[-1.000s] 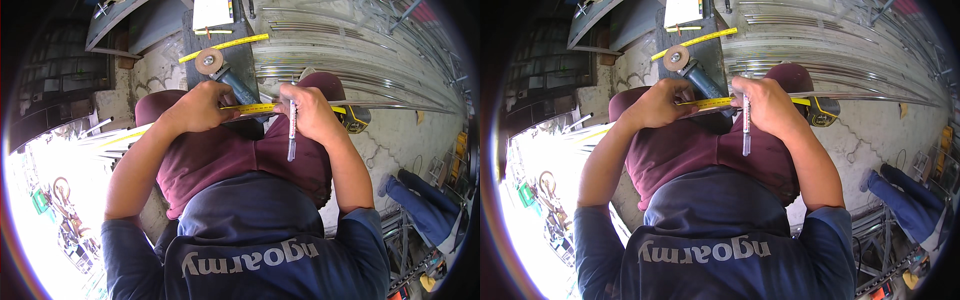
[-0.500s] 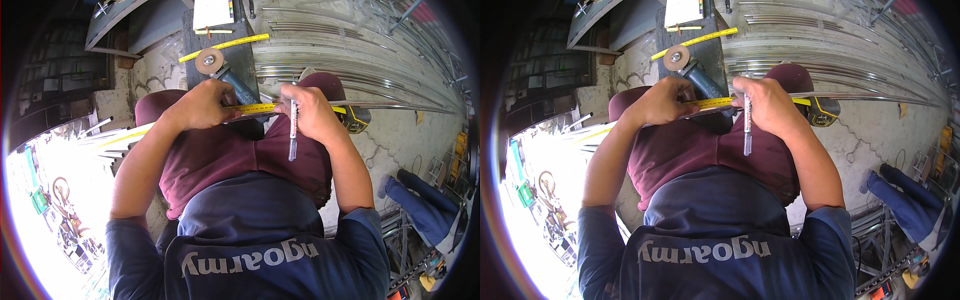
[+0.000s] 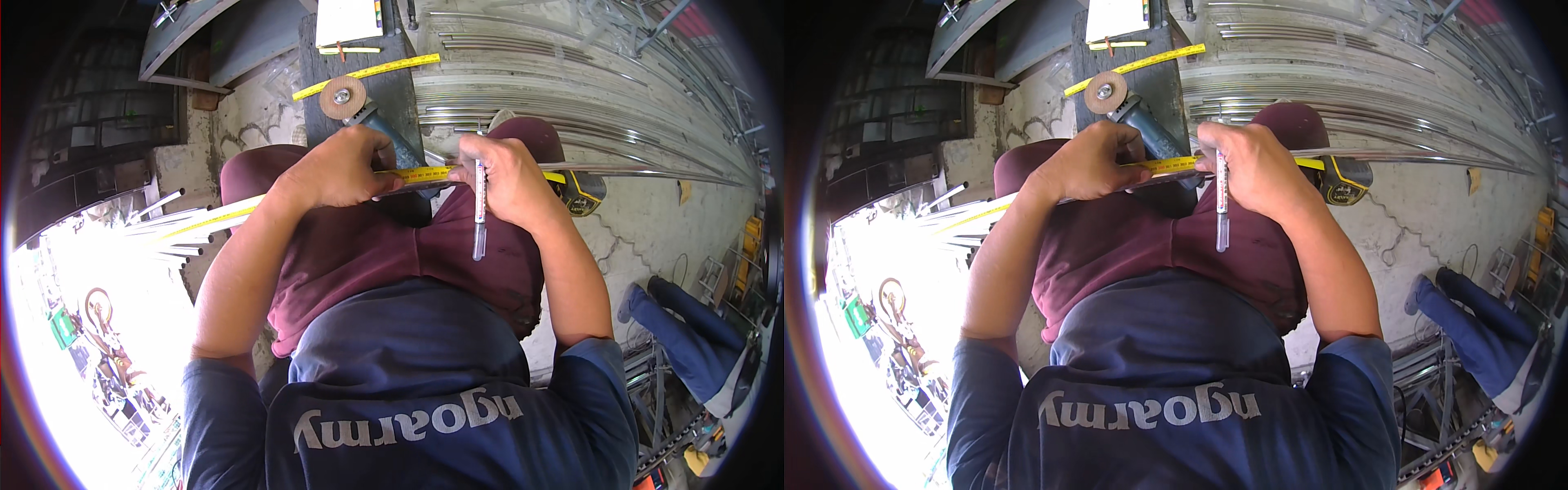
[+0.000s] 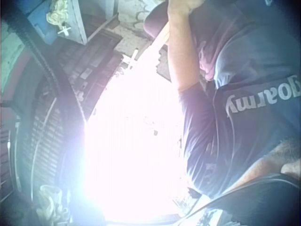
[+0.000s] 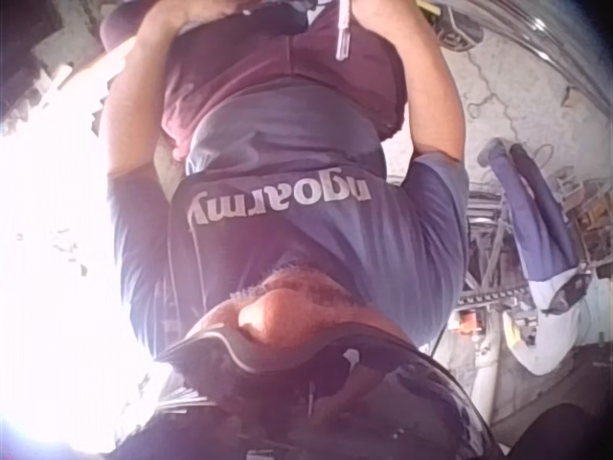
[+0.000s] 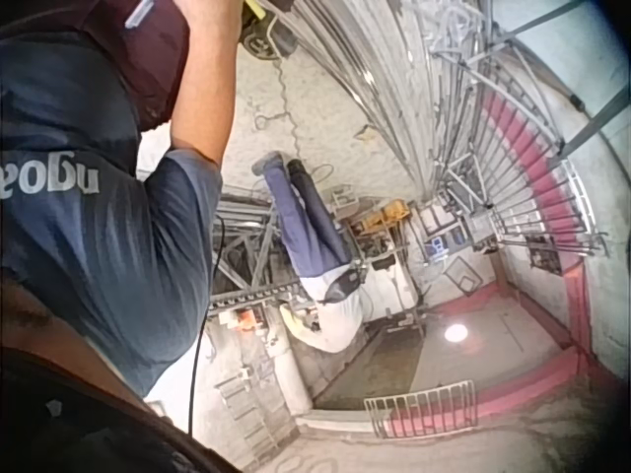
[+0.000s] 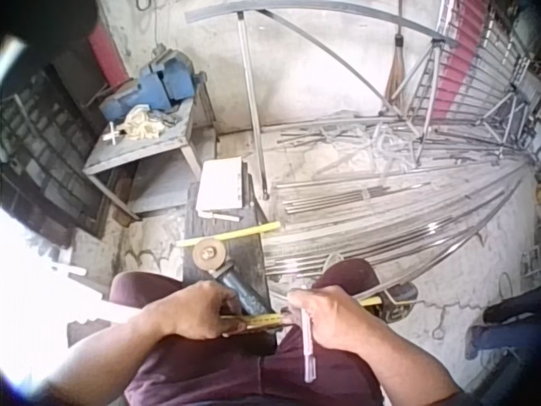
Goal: Measuring and marking metal tubes using a tape measure and a marker.
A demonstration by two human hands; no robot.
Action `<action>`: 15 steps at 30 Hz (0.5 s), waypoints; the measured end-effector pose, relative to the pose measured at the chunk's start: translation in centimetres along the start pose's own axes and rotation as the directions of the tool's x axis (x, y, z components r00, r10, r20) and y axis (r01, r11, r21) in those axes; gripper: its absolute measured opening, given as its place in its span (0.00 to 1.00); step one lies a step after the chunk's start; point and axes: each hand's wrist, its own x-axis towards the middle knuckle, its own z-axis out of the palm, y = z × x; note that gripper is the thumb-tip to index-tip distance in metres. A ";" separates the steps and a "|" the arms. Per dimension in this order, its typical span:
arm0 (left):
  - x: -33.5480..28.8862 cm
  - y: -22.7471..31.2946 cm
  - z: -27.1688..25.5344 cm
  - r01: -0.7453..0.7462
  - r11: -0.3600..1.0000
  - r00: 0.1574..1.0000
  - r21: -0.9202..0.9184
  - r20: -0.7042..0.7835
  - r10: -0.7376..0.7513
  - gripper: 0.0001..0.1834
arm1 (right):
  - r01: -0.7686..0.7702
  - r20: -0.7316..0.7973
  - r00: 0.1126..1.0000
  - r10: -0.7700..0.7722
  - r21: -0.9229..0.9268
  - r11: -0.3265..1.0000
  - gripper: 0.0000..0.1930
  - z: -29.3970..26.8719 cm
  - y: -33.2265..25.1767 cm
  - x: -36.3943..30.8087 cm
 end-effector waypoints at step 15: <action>0.2 -0.4 -0.2 -0.014 0.993 0.998 -0.121 0.053 0.020 0.14 | 0.008 -0.025 1.000 -0.009 -0.029 1.000 0.16 0.5 0.7 0.0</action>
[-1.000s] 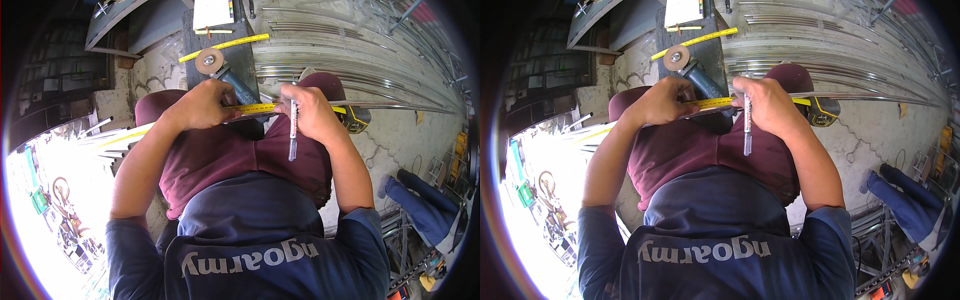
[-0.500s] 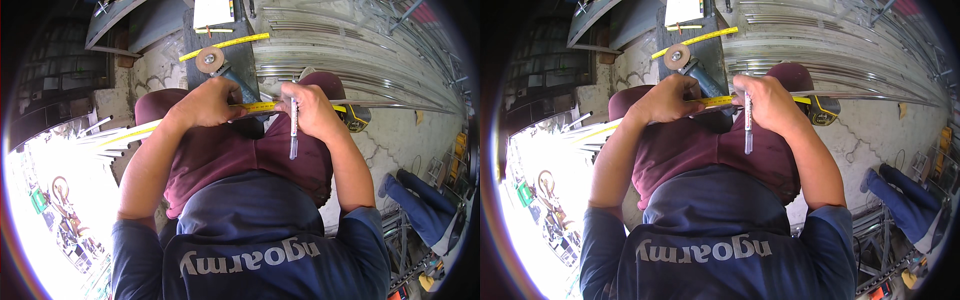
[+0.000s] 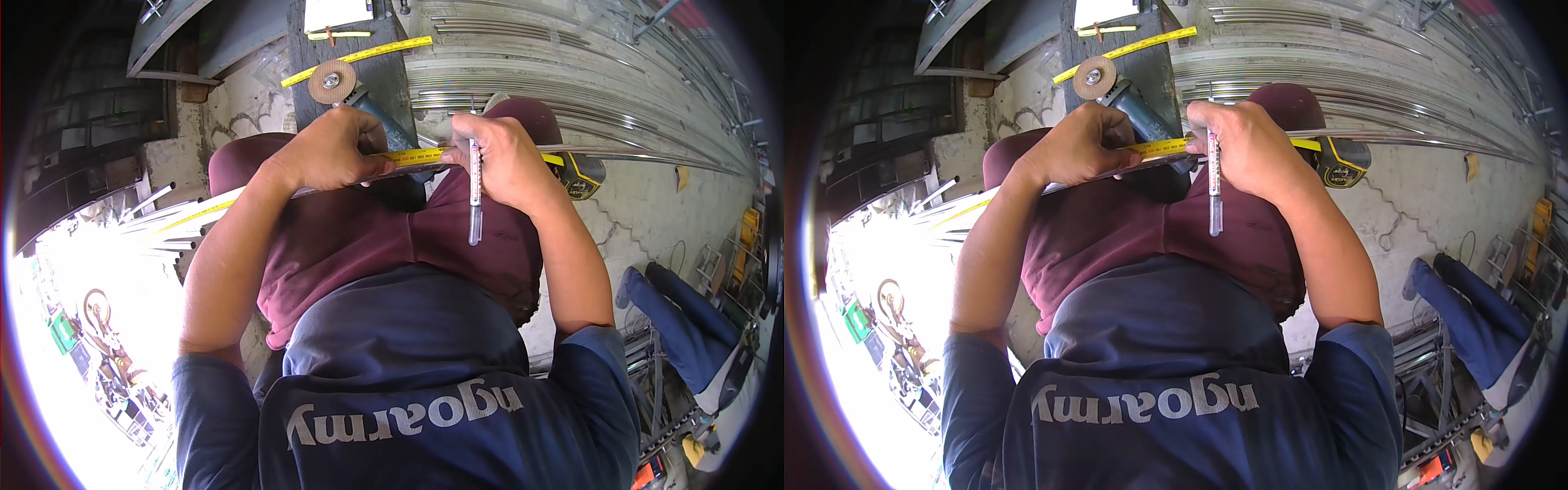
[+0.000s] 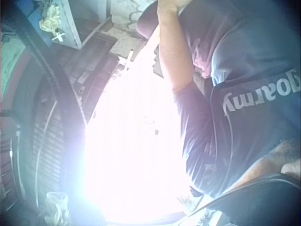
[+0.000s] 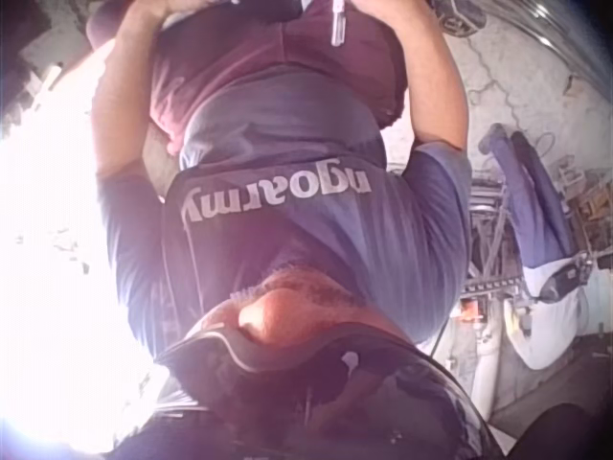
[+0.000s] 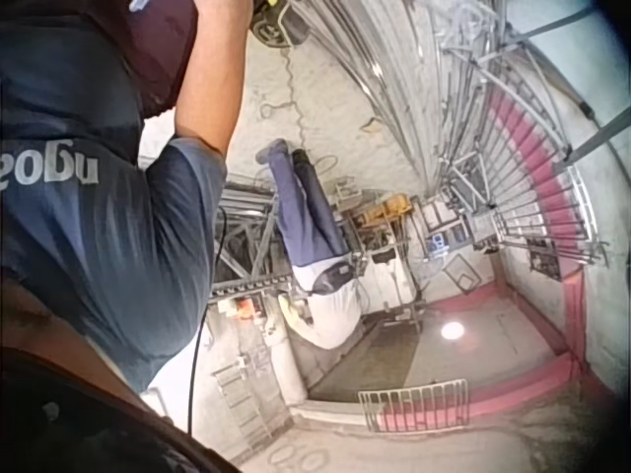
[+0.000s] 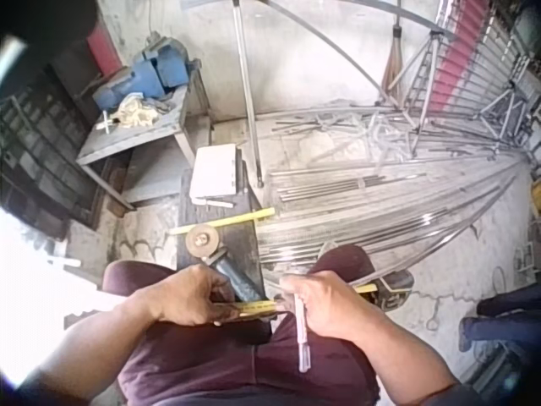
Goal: Measuring and marking metal tubes using a tape measure and a marker.
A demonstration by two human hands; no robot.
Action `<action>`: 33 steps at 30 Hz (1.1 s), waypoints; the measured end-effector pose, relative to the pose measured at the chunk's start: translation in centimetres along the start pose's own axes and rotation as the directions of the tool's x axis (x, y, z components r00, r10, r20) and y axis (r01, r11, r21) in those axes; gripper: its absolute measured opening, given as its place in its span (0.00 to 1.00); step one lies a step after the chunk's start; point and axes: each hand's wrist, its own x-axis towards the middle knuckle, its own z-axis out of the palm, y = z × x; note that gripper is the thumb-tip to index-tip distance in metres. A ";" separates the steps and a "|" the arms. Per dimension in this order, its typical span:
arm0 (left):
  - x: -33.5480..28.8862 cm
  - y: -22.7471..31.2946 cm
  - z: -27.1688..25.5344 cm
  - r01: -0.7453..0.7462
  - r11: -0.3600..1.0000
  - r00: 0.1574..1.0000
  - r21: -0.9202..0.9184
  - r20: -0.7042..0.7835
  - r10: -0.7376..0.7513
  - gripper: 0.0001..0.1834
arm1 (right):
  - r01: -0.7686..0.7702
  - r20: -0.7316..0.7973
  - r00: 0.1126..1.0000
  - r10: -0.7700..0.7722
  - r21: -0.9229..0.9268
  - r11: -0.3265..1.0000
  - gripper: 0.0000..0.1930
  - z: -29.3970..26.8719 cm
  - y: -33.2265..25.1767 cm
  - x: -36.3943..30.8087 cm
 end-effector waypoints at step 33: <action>-0.1 -0.1 0.3 -0.004 0.999 1.000 -0.036 0.023 0.004 0.13 | 0.047 -0.017 0.999 -0.047 -0.001 0.999 0.14 0.1 0.2 -0.2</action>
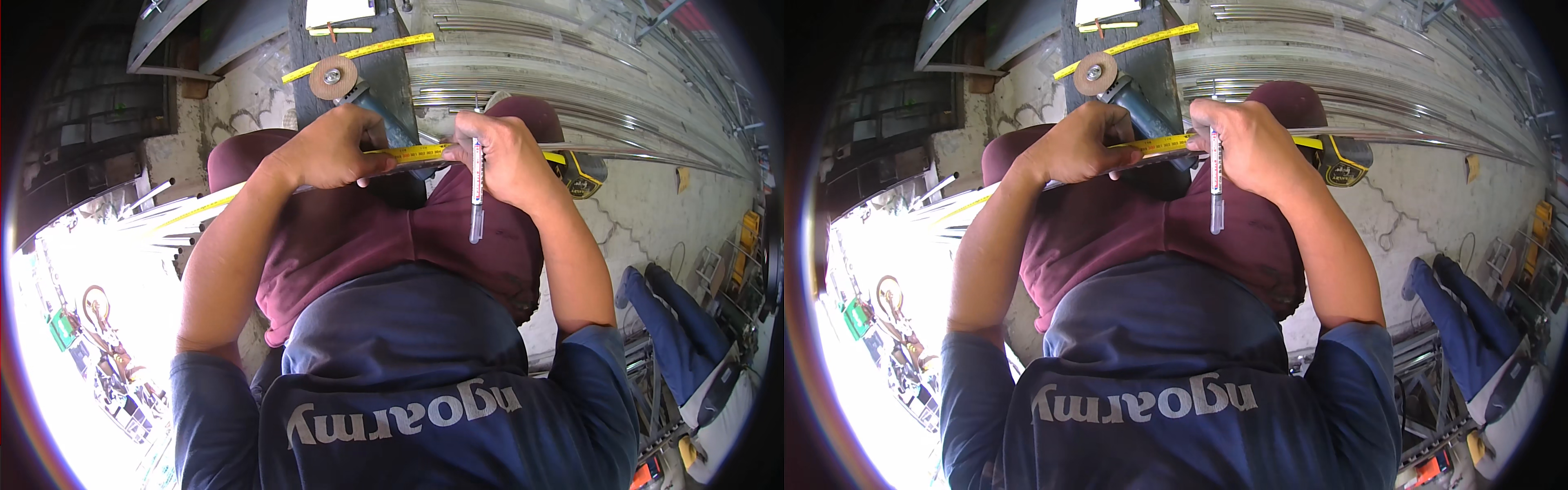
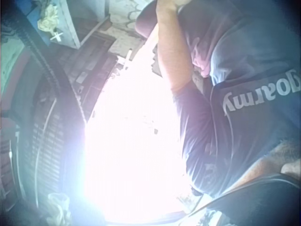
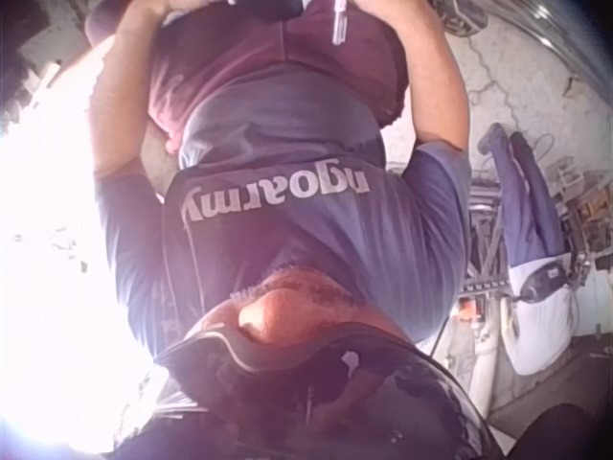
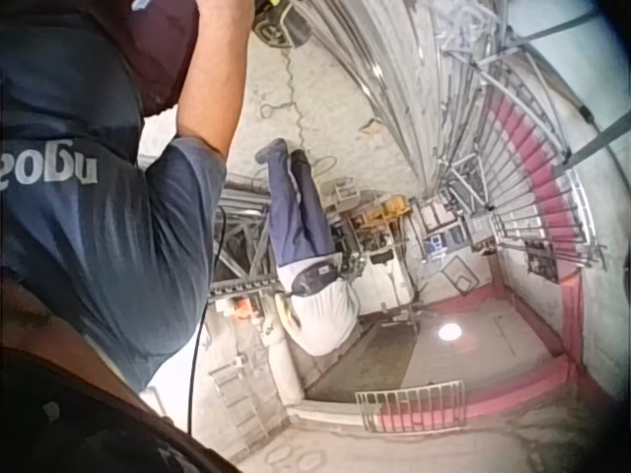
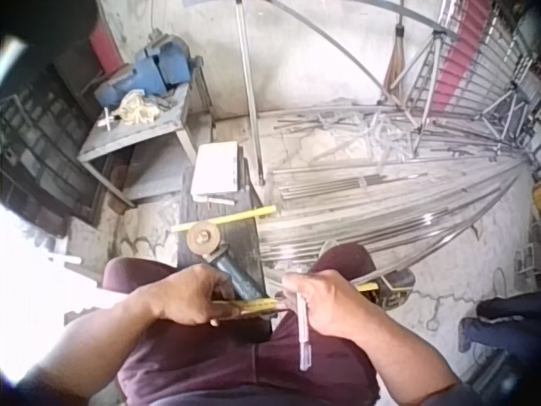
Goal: Measuring and marking metal tubes using a tape measure and a marker.
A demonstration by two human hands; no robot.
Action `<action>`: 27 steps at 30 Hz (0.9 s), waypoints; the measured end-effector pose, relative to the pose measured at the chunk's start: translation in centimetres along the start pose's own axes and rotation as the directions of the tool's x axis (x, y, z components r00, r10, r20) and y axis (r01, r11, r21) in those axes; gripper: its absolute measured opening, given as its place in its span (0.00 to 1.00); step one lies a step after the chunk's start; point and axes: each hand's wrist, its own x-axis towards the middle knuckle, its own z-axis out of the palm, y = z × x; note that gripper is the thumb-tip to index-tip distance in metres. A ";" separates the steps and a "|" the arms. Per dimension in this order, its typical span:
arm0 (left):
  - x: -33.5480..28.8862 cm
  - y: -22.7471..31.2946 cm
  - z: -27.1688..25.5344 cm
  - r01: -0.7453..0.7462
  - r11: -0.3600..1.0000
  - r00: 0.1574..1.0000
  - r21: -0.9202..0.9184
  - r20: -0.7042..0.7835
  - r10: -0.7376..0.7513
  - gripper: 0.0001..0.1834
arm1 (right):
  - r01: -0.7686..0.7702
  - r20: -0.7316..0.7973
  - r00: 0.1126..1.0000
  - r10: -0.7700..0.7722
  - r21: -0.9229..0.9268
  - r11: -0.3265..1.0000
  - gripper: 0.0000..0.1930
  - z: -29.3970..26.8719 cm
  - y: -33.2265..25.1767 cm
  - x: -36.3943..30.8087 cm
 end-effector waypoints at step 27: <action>-0.1 -1.0 0.4 -0.024 0.998 1.000 -0.066 -0.008 0.024 0.13 | -0.366 -0.533 0.836 0.134 -0.358 0.859 0.37 -4.3 3.6 -11.4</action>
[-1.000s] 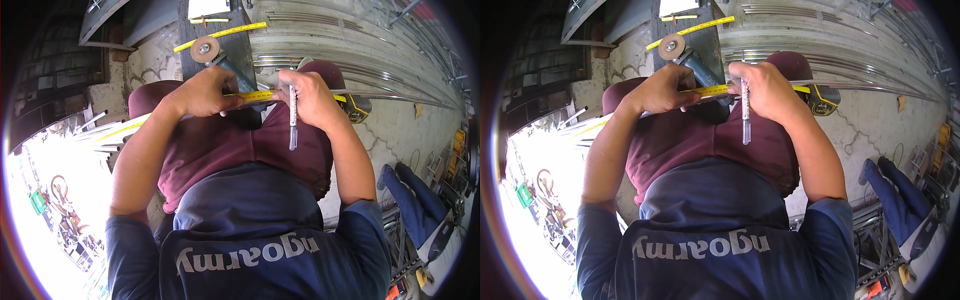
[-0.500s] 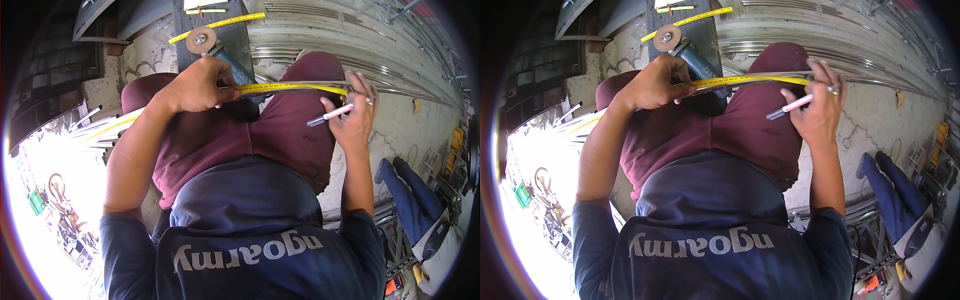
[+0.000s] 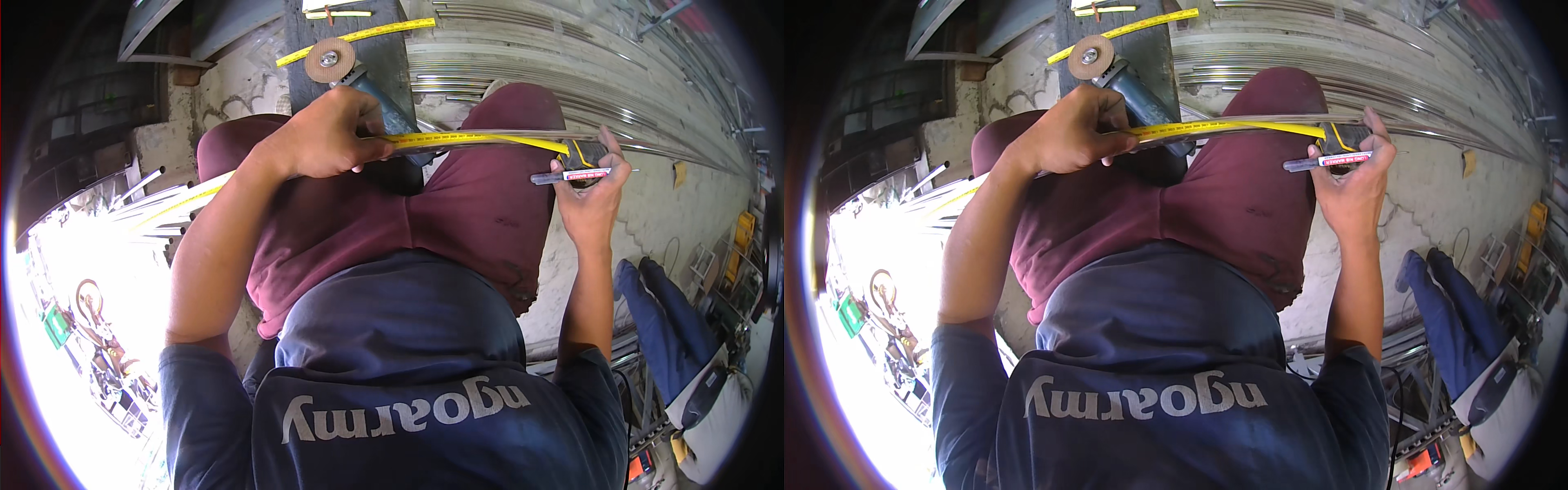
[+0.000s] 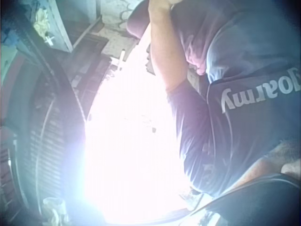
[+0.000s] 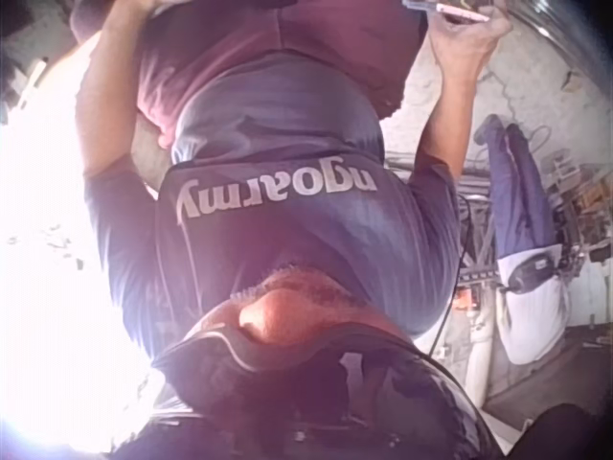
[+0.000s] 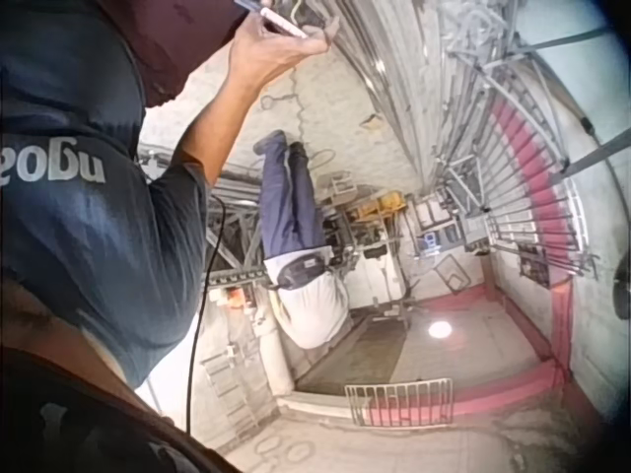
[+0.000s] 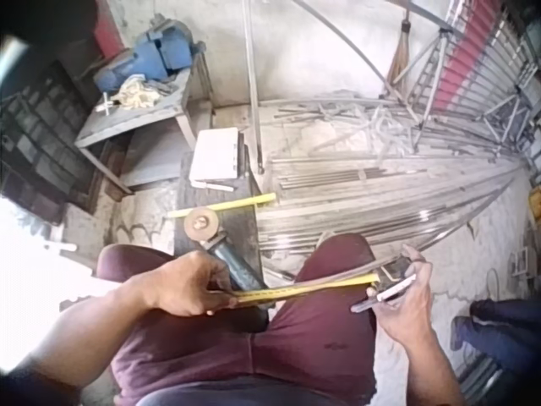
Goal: Measuring and marking metal tubes using a tape measure and a marker.
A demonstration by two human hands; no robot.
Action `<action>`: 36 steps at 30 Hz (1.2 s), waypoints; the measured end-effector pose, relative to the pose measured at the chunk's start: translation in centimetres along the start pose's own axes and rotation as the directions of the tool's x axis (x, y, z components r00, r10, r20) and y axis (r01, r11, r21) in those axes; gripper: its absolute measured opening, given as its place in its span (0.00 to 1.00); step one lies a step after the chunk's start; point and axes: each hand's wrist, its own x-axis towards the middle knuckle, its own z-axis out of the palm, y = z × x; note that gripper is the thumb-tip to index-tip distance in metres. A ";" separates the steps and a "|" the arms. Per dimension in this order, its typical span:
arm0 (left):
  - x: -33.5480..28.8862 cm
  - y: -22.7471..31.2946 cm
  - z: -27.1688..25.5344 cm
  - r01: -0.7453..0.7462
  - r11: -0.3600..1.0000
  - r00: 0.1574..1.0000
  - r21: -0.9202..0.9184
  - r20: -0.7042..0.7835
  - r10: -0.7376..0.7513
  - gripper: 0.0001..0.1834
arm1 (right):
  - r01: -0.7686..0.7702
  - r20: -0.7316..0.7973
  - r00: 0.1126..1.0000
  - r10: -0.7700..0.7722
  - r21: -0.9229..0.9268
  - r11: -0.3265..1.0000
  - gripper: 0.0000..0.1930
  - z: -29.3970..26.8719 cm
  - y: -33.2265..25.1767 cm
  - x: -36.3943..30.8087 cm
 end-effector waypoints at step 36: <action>0.5 0.4 -0.4 0.002 1.000 0.999 0.011 0.032 -0.002 0.12 | 0.162 0.029 0.987 -0.159 -0.165 0.973 0.29 -0.9 -1.5 2.0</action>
